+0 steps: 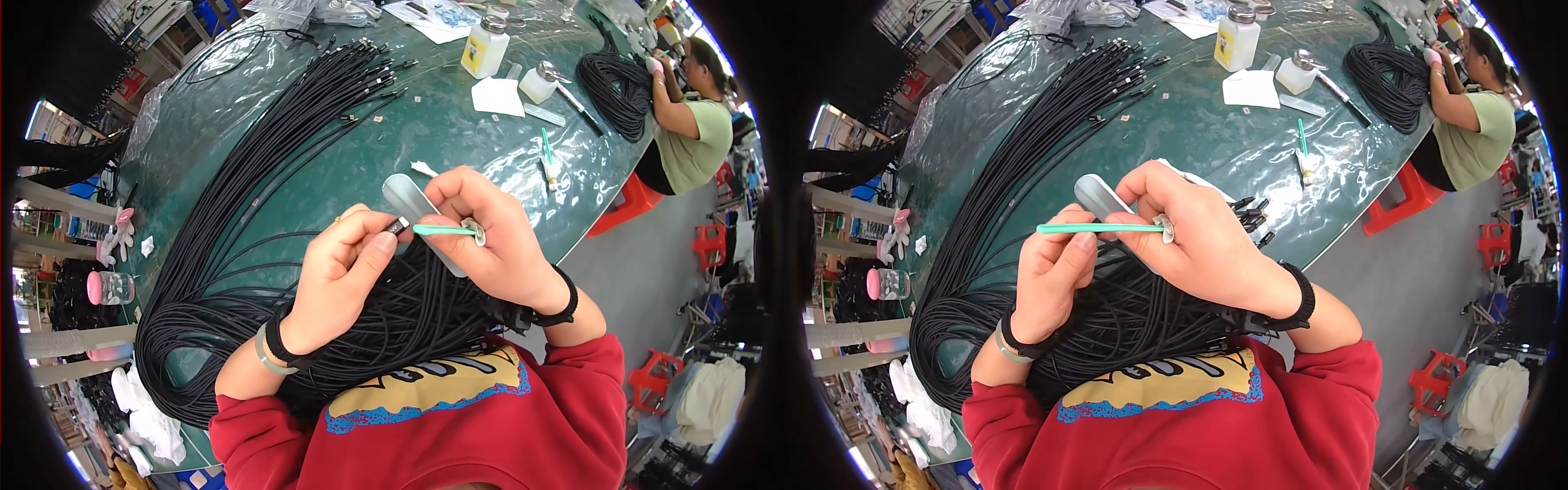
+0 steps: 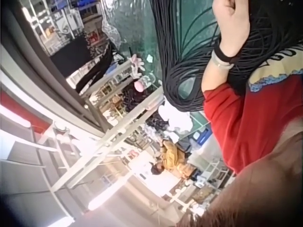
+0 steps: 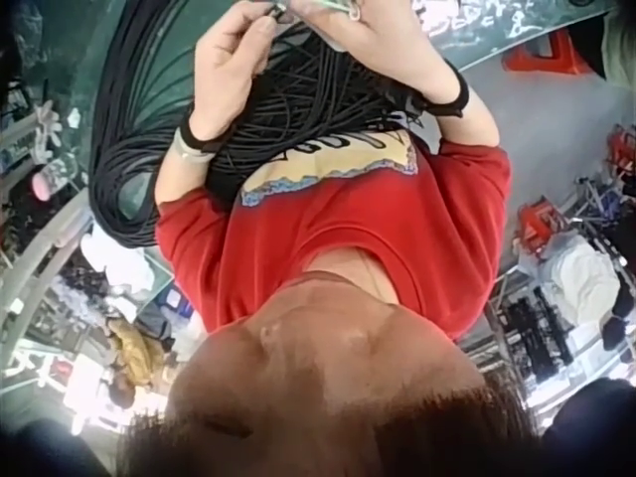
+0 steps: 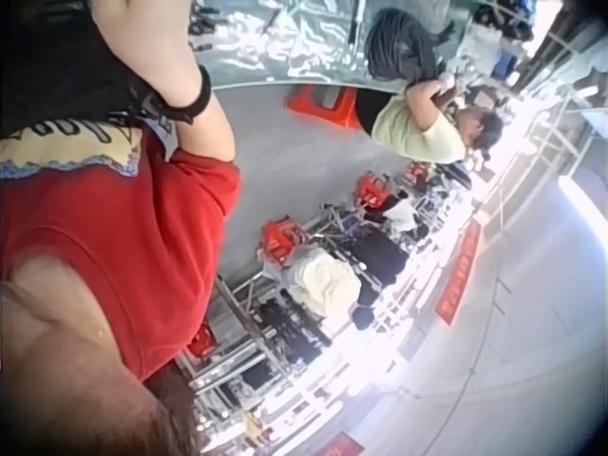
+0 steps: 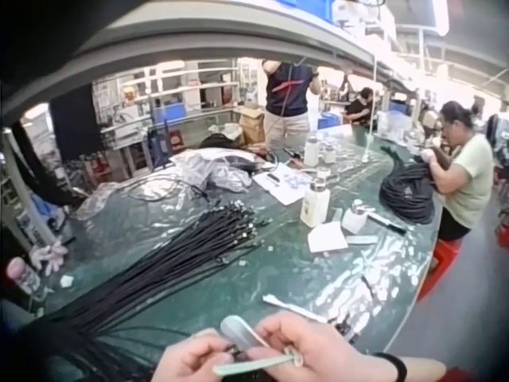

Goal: The person picks up a bundle of cables and wipes each connector one at a time with a cloth-wrapped tool. After cleaning a connector, they move it aside to reach the next one in the bundle.

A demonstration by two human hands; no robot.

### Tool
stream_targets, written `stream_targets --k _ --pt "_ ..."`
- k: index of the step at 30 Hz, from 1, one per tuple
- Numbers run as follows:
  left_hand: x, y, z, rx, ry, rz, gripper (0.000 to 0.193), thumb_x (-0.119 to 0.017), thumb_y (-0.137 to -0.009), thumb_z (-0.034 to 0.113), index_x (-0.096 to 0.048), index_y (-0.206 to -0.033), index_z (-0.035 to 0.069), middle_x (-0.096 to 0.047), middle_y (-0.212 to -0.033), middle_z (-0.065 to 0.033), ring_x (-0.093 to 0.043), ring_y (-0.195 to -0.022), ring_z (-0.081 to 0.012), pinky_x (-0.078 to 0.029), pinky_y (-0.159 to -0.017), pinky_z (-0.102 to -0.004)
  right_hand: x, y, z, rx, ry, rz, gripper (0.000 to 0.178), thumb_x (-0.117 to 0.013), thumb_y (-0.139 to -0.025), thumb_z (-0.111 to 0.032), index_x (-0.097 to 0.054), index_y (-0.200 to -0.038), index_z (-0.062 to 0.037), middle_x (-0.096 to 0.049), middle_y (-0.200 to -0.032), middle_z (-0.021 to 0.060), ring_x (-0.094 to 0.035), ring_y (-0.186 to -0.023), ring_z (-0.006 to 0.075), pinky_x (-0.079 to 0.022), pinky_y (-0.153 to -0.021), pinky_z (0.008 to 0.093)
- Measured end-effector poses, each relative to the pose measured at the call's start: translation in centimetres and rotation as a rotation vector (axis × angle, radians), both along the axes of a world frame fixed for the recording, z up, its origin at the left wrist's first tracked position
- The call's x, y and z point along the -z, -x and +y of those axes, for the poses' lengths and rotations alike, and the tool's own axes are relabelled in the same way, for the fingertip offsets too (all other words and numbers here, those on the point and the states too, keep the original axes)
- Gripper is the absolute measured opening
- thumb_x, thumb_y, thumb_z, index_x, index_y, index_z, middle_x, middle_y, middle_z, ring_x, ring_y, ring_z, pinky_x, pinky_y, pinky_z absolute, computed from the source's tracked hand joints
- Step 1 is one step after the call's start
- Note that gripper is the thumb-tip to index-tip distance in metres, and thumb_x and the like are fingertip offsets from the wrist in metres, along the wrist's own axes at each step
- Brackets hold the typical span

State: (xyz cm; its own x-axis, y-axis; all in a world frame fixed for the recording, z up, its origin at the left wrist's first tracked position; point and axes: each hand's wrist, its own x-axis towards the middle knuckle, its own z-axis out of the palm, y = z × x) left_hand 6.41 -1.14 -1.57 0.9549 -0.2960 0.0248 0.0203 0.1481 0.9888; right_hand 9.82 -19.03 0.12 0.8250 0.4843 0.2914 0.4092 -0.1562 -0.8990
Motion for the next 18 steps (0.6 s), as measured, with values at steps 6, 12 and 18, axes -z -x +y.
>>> stream_targets --k 6,12,18 --pt "-0.7 0.6 -0.4 -0.115 0.057 0.041 0.015 -0.05 -0.083 -0.001 -0.053 -0.097 -0.006 -0.049 -0.081 -0.0009 -0.046 -0.07 -0.0018 -0.037 -0.059 -0.0136 0.5 0.3 -0.1 0.098 0.04 -0.043 0.015 -0.058 -0.078 -0.007 -0.048 -0.088 -0.0014 -0.05 -0.062 0.0026 -0.047 -0.055 0.0088 -0.036 -0.052 0.0211" --pt "-0.5 0.3 -0.4 -0.159 0.036 0.0 0.014 -0.052 -0.081 -0.001 -0.055 -0.094 -0.005 -0.05 -0.07 0.0007 -0.045 -0.062 -0.0023 -0.036 -0.055 -0.0154 0.0 0.7 0.1 0.068 0.167 -0.117 0.016 -0.059 -0.077 -0.006 -0.049 -0.089 -0.0018 -0.048 -0.059 0.0013 -0.042 -0.05 0.0059 -0.034 -0.049 0.0196" --pt "-0.1 0.9 -0.6 -0.116 -0.327 -0.301 0.01 -0.053 -0.079 -0.003 -0.059 -0.087 -0.003 -0.047 -0.067 0.0008 -0.038 -0.057 -0.0036 -0.03 -0.048 -0.0188 0.1 -0.9 2.0 0.122 0.16 -0.226 0.016 -0.059 -0.077 -0.007 -0.049 -0.089 -0.002 -0.049 -0.059 0.0028 -0.045 -0.05 0.0071 -0.036 -0.049 0.0209"
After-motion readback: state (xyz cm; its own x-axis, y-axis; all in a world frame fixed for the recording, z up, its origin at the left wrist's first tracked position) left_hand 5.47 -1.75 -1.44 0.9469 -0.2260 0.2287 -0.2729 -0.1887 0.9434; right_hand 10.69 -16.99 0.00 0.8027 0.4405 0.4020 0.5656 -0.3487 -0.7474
